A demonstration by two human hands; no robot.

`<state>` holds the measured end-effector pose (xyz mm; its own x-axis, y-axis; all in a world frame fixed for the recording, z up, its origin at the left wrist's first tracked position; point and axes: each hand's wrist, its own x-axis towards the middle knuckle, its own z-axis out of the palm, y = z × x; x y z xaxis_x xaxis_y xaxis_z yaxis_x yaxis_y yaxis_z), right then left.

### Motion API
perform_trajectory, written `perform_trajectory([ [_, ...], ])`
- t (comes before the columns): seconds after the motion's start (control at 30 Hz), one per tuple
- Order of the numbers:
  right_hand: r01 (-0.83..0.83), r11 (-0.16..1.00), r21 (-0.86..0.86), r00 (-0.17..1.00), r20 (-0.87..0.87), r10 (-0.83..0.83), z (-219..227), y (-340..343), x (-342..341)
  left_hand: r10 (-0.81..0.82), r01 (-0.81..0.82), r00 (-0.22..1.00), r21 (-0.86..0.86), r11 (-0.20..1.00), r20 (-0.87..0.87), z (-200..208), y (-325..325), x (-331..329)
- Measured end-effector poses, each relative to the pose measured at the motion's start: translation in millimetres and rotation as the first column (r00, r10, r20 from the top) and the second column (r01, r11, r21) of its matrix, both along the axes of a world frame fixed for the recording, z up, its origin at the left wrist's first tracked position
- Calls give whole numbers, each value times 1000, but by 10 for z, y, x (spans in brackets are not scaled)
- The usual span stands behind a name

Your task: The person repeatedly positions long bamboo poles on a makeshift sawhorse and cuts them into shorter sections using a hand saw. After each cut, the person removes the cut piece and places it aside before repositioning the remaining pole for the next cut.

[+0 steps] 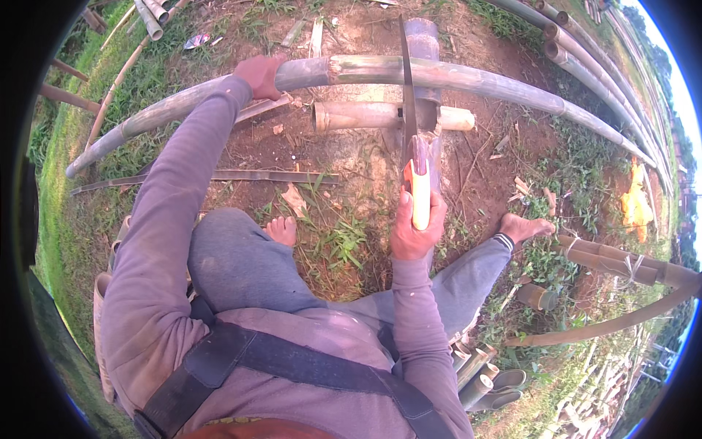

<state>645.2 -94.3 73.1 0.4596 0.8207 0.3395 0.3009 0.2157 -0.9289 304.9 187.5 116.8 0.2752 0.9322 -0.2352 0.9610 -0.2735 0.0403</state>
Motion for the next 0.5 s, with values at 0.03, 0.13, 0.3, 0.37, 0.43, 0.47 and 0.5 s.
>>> perform_trajectory([
  [0.03, 16, 999, 45, 996, 85, -20, 8, 23, -7, 6, -5, 1000, -23, 1000, 3, 6, 26, -5],
  [0.13, -32, 997, 76, 992, 128, 22, -74, -96, 45, -4, 4, 1000, -34, 999, 18, 16, 24, -25],
  [0.3, -96, 992, 86, 991, -85, 103, -7, 214, -32, 7, -7, 1000, -25, 1000, -7, 15, 4, 25],
  [0.37, -22, 998, 66, 997, 74, 17, 91, 652, -40, 14, -14, 1000, 18, 1000, -27, 1, -10, 37],
  [0.43, 6, 996, 94, 961, 275, -31, 259, 856, -79, -1, 1, 1000, -1, 1000, -19, -30, 46, 4],
  [0.47, 10, 996, 85, 969, 243, -31, 244, 791, -75, -9, 9, 1000, -10, 1000, -14, -38, 71, -5],
  [0.5, 12, 997, 74, 975, 219, -28, 193, 649, -60, -13, 13, 1000, -23, 1000, -10, -22, 97, -2],
])
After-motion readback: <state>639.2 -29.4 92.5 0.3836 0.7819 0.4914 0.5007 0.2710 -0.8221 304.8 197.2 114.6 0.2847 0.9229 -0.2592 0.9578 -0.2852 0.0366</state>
